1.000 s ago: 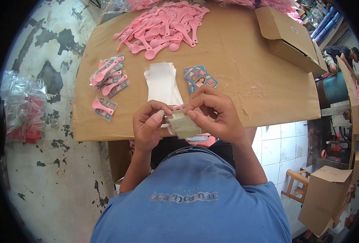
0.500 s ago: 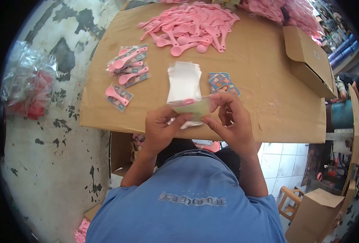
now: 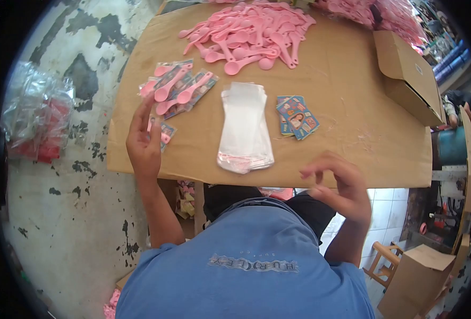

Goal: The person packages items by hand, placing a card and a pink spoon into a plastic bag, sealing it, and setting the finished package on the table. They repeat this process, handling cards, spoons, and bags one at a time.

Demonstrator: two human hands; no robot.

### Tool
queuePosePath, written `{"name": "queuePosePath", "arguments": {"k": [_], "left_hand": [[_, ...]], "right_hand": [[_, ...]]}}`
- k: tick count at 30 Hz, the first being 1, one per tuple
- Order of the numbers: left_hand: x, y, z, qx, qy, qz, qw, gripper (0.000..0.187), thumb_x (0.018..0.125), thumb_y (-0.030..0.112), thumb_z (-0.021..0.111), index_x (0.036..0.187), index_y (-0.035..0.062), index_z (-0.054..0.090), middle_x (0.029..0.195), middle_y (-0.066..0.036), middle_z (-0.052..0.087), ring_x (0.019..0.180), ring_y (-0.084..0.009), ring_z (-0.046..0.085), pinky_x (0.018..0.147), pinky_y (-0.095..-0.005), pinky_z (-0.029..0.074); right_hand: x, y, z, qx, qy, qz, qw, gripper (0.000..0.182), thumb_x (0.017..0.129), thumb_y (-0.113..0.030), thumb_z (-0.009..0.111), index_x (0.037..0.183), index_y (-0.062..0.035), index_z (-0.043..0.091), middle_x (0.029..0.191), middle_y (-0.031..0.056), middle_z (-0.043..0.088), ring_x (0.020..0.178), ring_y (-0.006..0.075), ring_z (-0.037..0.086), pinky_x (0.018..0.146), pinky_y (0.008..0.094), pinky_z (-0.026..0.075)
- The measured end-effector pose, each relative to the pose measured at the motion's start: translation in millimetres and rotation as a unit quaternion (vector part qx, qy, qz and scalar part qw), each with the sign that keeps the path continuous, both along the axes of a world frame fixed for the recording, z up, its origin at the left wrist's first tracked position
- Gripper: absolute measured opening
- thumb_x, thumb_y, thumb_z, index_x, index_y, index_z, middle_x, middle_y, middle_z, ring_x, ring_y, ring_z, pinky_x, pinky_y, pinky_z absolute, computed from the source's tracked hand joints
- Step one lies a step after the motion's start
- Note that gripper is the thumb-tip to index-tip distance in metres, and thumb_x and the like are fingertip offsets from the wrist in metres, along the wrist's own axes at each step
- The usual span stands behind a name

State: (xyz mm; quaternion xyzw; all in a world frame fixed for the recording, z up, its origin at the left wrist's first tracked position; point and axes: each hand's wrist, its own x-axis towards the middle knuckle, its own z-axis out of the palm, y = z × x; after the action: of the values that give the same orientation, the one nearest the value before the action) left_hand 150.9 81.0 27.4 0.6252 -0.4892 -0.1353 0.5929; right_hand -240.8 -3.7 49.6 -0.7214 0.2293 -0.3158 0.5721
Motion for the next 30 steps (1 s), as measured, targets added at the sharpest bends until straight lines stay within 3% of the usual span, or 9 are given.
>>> {"name": "queuePosePath", "arguments": {"k": [3,5,6,7,10,12,16,23,30], "left_hand": [[-10.4,6.0,-23.0,0.014,0.018,-0.018,1.0,0.05,0.098,-0.008,0.055,0.147,-0.0035,0.054,0.15,-0.017,0.058,0.145,-0.0254,0.05,0.119,-0.0374,0.038],[-16.4,6.6,-34.3,-0.005,0.042,-0.023,0.999,0.049,0.099,-0.006,0.056,0.148,-0.0041,0.052,0.152,-0.019,0.056,0.146,-0.0271,0.048,0.121,-0.0386,0.036],[-24.8,5.6,-34.1,-0.029,0.069,-0.028,0.997,0.048,0.101,-0.003,0.056,0.149,-0.0055,0.05,0.154,-0.021,0.052,0.148,-0.0292,0.046,0.122,-0.0395,0.034],[-32.3,4.2,-32.1,-0.046,0.071,-0.031,0.996,0.048,0.102,-0.002,0.056,0.149,-0.0056,0.049,0.155,-0.021,0.052,0.148,-0.0292,0.045,0.122,-0.0393,0.034],[-52.7,-6.0,-22.7,-0.087,0.083,-0.057,0.991,0.049,0.102,-0.001,0.056,0.15,-0.0064,0.048,0.155,-0.022,0.051,0.149,-0.0293,0.044,0.123,-0.0388,0.033],[-64.2,-9.1,-18.1,-0.091,0.096,-0.088,0.987,0.048,0.102,0.001,0.056,0.149,-0.0075,0.049,0.155,-0.022,0.051,0.149,-0.0293,0.044,0.123,-0.0388,0.032],[-87.1,-17.5,-23.3,-0.011,0.043,-0.153,0.987,0.045,0.101,0.005,0.061,0.145,-0.0041,0.057,0.149,-0.02,0.059,0.146,-0.0298,0.048,0.121,-0.0415,0.036],[-100.1,-15.4,-20.8,0.032,-0.096,-0.201,0.974,0.045,0.099,0.009,0.066,0.142,0.0001,0.06,0.145,-0.021,0.062,0.143,-0.0338,0.053,0.117,-0.0421,0.042],[-63.1,21.2,-46.2,0.051,0.046,-0.091,0.993,0.037,0.103,0.006,0.059,0.138,-0.0046,0.061,0.142,-0.02,0.064,0.136,-0.0264,0.058,0.115,-0.0371,0.043]], "right_hand": [[-60.7,-12.8,6.9,0.094,-0.231,0.082,0.965,0.035,0.091,-0.021,0.077,0.113,0.0061,0.07,0.101,0.0171,0.07,0.099,0.0258,0.066,0.082,0.0389,0.052],[-86.4,-37.5,8.9,-0.064,-0.025,-0.155,0.986,0.036,0.098,-0.025,0.071,0.12,0.0037,0.069,0.111,0.0202,0.069,0.107,0.0335,0.065,0.094,0.0438,0.051],[-86.8,-49.4,12.5,-0.161,0.157,-0.282,0.933,0.037,0.101,-0.027,0.068,0.123,0.0023,0.068,0.118,0.022,0.068,0.112,0.0374,0.065,0.1,0.046,0.049],[-67.7,-57.8,19.0,-0.337,0.425,-0.413,0.732,0.038,0.103,-0.029,0.065,0.127,0.0005,0.068,0.126,0.0239,0.067,0.12,0.0415,0.063,0.107,0.0477,0.047],[-59.7,-77.3,6.3,-0.446,0.355,-0.464,0.678,0.039,0.104,-0.029,0.063,0.134,-0.0036,0.065,0.141,0.0236,0.061,0.134,0.0416,0.055,0.115,0.046,0.041],[-47.3,-84.5,-6.1,-0.301,0.308,-0.382,0.818,0.043,0.104,-0.028,0.063,0.139,-0.0038,0.061,0.15,0.0223,0.055,0.143,0.0378,0.048,0.119,0.0439,0.037],[-8.3,-119.5,-30.6,-0.261,0.277,-0.189,0.905,0.047,0.107,-0.032,0.056,0.146,-0.0066,0.056,0.157,0.0194,0.049,0.149,0.0355,0.041,0.122,0.044,0.034],[-2.3,-189.0,-64.3,-0.302,0.385,0.002,0.872,0.053,0.111,-0.038,0.045,0.158,-0.0127,0.045,0.169,0.0128,0.033,0.158,0.0338,0.025,0.128,0.0453,0.021],[-44.3,-93.6,-48.6,-0.325,0.438,0.039,0.838,0.06,0.108,-0.043,0.046,0.161,-0.0161,0.04,0.171,0.008,0.031,0.159,0.0344,0.021,0.128,0.0552,0.014]]}}
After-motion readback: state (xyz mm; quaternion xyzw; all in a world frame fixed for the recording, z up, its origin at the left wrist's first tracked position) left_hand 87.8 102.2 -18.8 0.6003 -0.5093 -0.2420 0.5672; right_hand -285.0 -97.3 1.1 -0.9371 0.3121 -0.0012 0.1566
